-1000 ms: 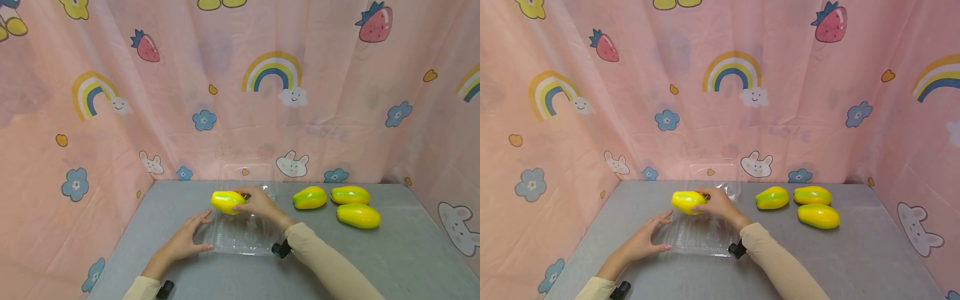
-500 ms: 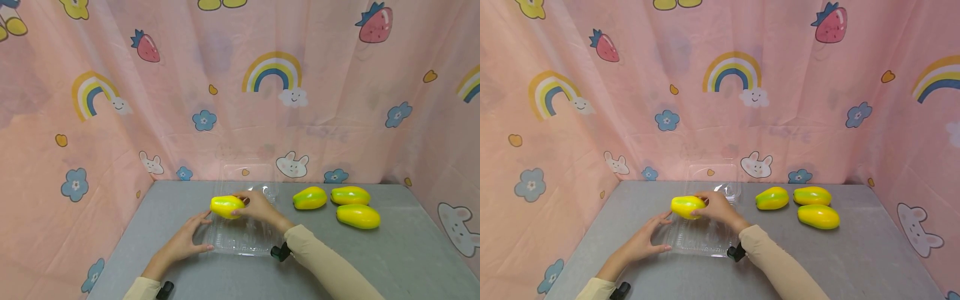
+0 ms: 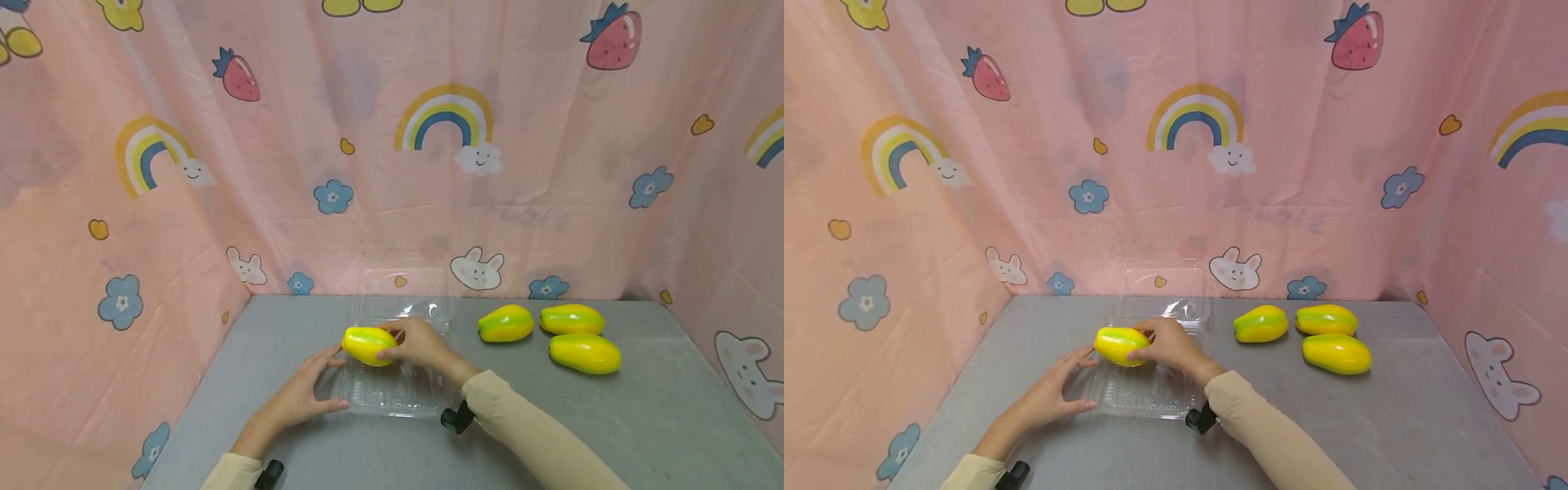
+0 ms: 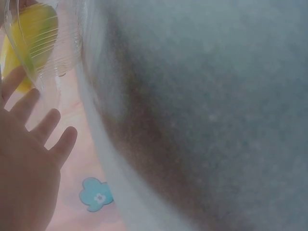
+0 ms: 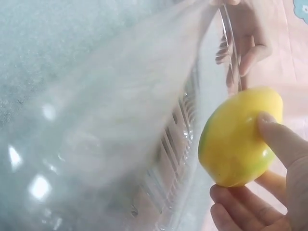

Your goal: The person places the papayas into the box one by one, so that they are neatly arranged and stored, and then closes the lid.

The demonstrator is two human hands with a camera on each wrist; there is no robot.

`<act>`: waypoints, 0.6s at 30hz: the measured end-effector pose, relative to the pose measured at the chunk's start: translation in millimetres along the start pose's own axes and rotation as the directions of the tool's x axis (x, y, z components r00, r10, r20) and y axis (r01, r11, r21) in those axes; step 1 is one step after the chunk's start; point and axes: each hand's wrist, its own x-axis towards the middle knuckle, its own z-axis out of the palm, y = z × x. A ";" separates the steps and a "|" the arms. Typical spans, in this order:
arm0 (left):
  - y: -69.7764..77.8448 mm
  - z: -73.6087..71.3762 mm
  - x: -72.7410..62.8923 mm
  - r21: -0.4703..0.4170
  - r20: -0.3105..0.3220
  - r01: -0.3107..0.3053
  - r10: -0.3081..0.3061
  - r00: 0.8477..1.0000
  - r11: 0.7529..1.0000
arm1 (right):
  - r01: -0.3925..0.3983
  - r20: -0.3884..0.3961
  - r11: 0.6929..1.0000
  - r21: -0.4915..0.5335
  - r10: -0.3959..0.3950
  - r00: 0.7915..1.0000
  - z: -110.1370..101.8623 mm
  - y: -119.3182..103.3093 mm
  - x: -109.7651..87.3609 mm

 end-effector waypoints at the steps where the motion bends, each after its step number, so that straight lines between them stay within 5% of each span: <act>1: 0.0 -0.1 -0.1 -0.001 0.000 0.001 -0.001 1.000 1.000 | -0.003 -0.003 1.000 -0.004 0.003 1.000 0.3 -0.4 -0.3; 18: -1.2 -0.3 0.1 -0.008 0.007 -0.011 0.012 1.000 1.000 | -0.055 -0.006 0.994 -0.099 0.055 0.998 1.4 -3.4 -5.1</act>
